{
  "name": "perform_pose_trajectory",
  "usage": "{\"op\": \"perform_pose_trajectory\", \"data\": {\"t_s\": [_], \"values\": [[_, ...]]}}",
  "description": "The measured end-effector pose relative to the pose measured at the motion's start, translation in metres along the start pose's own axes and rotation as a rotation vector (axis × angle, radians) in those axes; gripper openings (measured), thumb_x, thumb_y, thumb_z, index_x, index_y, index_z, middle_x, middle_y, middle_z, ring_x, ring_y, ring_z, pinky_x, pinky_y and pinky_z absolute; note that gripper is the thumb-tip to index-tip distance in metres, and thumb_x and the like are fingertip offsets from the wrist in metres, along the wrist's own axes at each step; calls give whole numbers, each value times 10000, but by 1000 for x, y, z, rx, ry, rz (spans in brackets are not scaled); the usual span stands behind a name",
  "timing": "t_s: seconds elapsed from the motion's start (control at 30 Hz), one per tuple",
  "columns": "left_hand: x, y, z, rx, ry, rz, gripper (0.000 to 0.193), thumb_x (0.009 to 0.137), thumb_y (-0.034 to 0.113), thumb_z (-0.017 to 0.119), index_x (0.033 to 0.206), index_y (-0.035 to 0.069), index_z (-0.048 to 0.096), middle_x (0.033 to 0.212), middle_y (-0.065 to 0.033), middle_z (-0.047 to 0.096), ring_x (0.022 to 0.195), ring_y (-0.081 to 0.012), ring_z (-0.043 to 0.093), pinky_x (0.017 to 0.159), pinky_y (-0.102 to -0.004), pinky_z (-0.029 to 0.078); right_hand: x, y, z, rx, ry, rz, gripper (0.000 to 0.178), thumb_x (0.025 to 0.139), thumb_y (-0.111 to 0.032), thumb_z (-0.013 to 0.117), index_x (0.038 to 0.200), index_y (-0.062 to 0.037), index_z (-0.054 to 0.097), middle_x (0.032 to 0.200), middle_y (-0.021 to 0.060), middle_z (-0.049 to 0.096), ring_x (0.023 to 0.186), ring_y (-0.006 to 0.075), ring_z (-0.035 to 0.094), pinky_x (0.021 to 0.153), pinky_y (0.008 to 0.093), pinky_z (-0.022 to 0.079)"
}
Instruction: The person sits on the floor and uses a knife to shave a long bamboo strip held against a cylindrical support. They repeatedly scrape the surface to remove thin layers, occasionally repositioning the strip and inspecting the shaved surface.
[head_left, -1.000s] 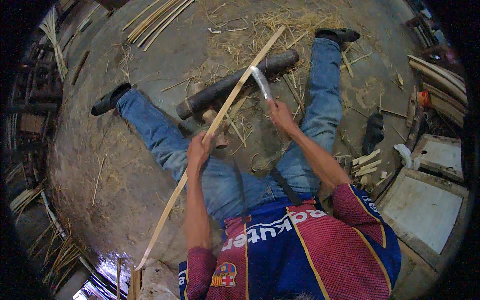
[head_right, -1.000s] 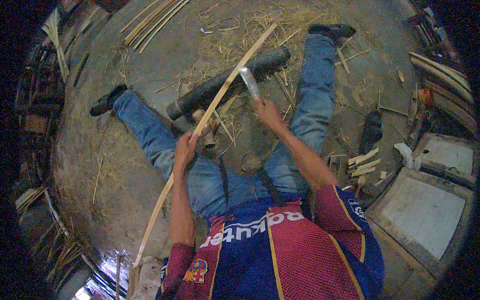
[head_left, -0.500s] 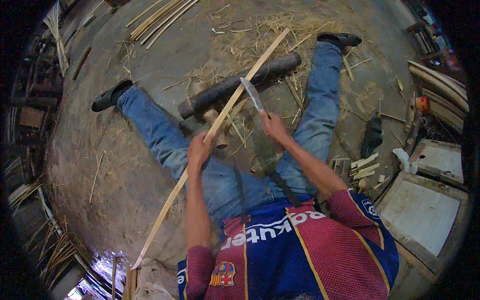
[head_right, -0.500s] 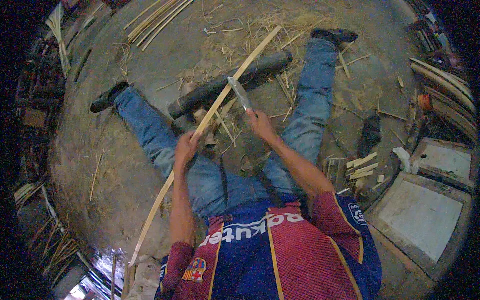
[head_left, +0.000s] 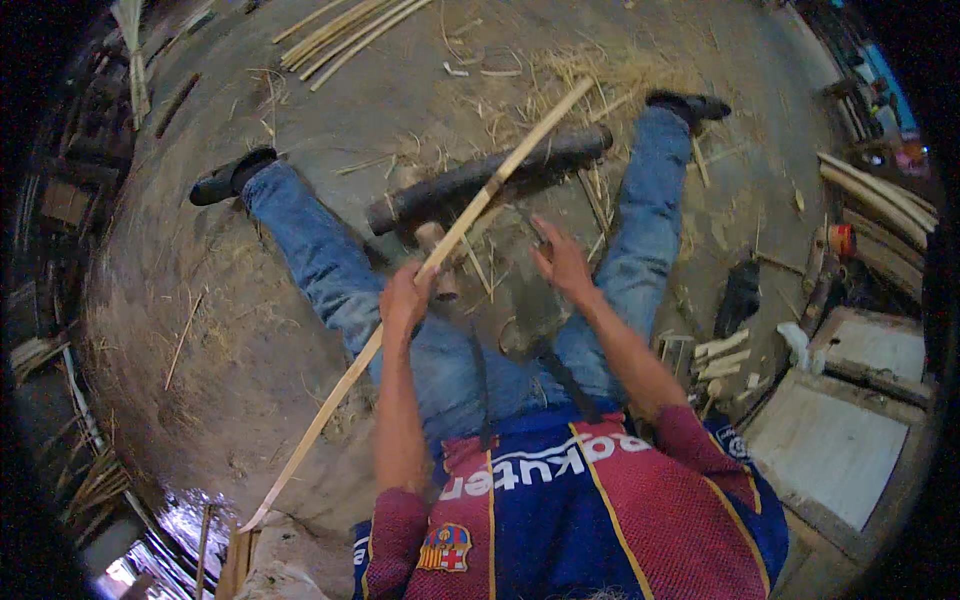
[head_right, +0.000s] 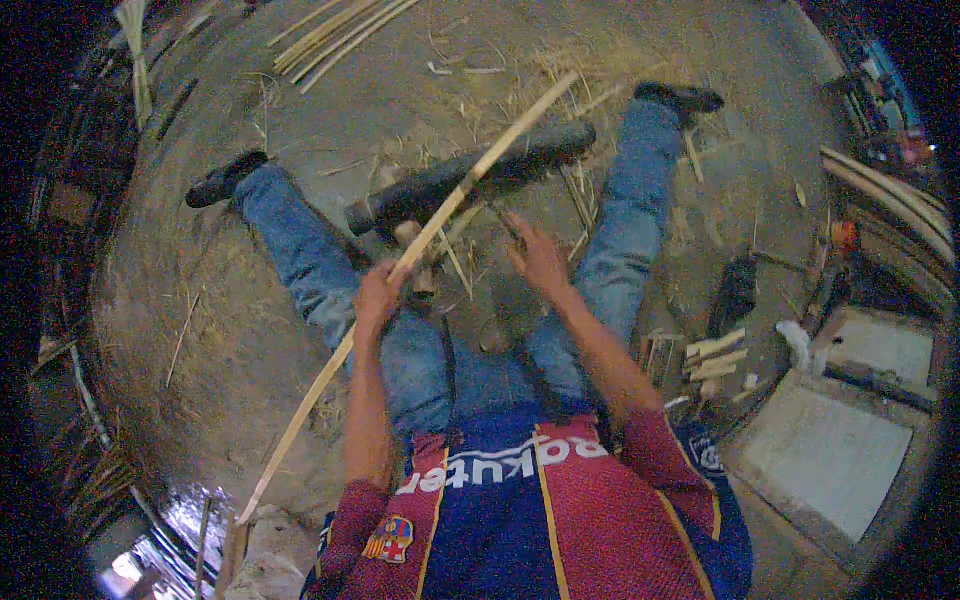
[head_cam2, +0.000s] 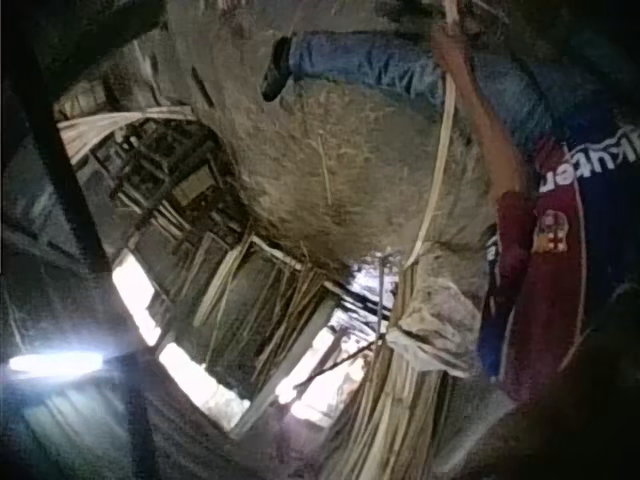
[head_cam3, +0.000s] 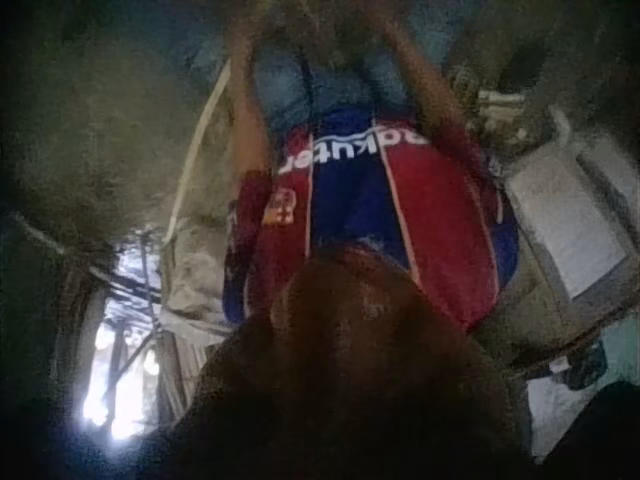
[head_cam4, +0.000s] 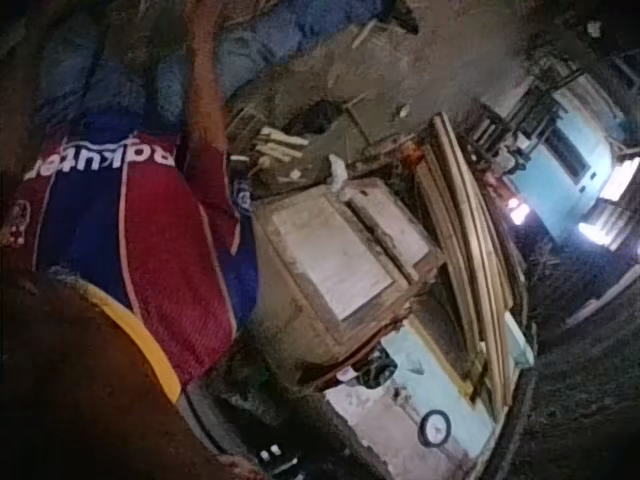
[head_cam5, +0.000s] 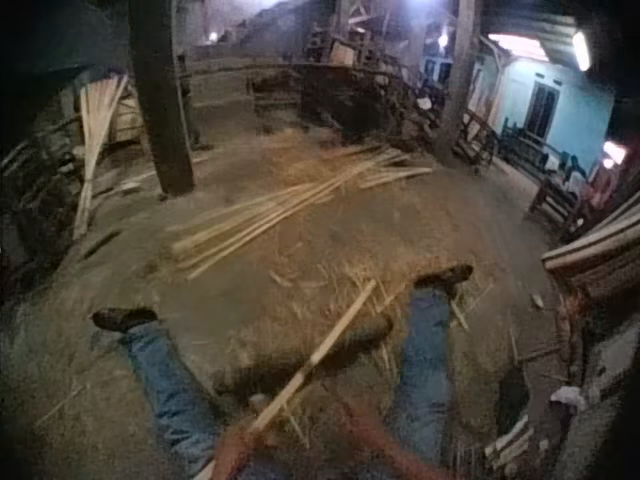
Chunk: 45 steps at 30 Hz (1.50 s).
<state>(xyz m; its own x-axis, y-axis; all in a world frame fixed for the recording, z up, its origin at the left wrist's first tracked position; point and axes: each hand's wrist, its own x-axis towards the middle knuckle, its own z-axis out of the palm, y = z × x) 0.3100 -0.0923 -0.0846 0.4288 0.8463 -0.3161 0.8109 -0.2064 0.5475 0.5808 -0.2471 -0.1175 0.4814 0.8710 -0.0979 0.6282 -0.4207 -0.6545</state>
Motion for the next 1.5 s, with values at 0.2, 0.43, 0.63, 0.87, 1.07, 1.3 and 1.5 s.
{"op": "perform_pose_trajectory", "data": {"t_s": [0.2, 0.43, 0.63, 0.87, 1.07, 1.3, 1.5], "values": [[-7, 5, 3, 30, 127, 95, 381, 928, 468, 566, 1007, 112, 675, 933, -175, 687, 912, -411, 639, 789, -513, 486, -15, 10, 29, -6, 68, 265, 461, 875, -498, 629, 992, -56, 570, 906, 201, 652, 882, 429, 621, 756, 521, 465], [-2, 2, 2, -36, 75, 45, 430, 920, 476, 581, 1076, 95, 703, 981, -229, 692, 967, -426, 644, 838, -509, 497, -8, -3, 16, 24, 64, 172, 470, 900, -492, 636, 870, -30, 556, 737, 211, 591, 706, 425, 588, 618, 477, 434], [3, 2, 4, 8, -21, 43, 455, 918, 459, 602, 1124, 60, 668, 1004, -232, 686, 976, -427, 640, 827, -509, 496, -16, 11, 37, 28, 140, 44, 460, 974, -467, 554, 907, -14, 595, 759, 221, 625, 728, 438, 605, 642, 496, 465], [-2, 20, -9, -19, -67, 22, 391, 942, 424, 584, 1073, 69, 683, 989, -215, 691, 963, -423, 638, 827, -491, 488, 6, 13, 20, -276, -124, 39, 631, 964, -607, 458, 937, -5, 644, 845, 259, 651, 842, 448, 632, 772, 517, 495], [0, 7, -1, -51, 19, 63, 432, 926, 469, 600, 1054, 69, 699, 989, -215, 687, 917, -413, 648, 776, -477, 493, 16, 0, -1, -94, -314, 8, 674, 967, -614, 450, 865, 22, 650, 811, 298, 640, 828, 471, 633, 770, 521, 501], [-7, 19, -12, -99, -77, -12, 381, 925, 459, 595, 990, 93, 679, 815, -160, 688, 837, -392, 653, 740, -479, 479, 18, -9, -9, -167, -272, -24, 727, 953, -669, 410, 978, -6, 709, 945, 264, 691, 899, 419, 673, 824, 498, 527], [7, 8, 1, -64, -12, 82, 355, 926, 446, 594, 1027, 115, 674, 809, -133, 693, 856, -351, 658, 756, -446, 479, 62, 33, -14, -174, -80, 126, 647, 931, -621, 511, 804, -17, 703, 732, 230, 668, 712, 446, 651, 701, 509, 524]]}}
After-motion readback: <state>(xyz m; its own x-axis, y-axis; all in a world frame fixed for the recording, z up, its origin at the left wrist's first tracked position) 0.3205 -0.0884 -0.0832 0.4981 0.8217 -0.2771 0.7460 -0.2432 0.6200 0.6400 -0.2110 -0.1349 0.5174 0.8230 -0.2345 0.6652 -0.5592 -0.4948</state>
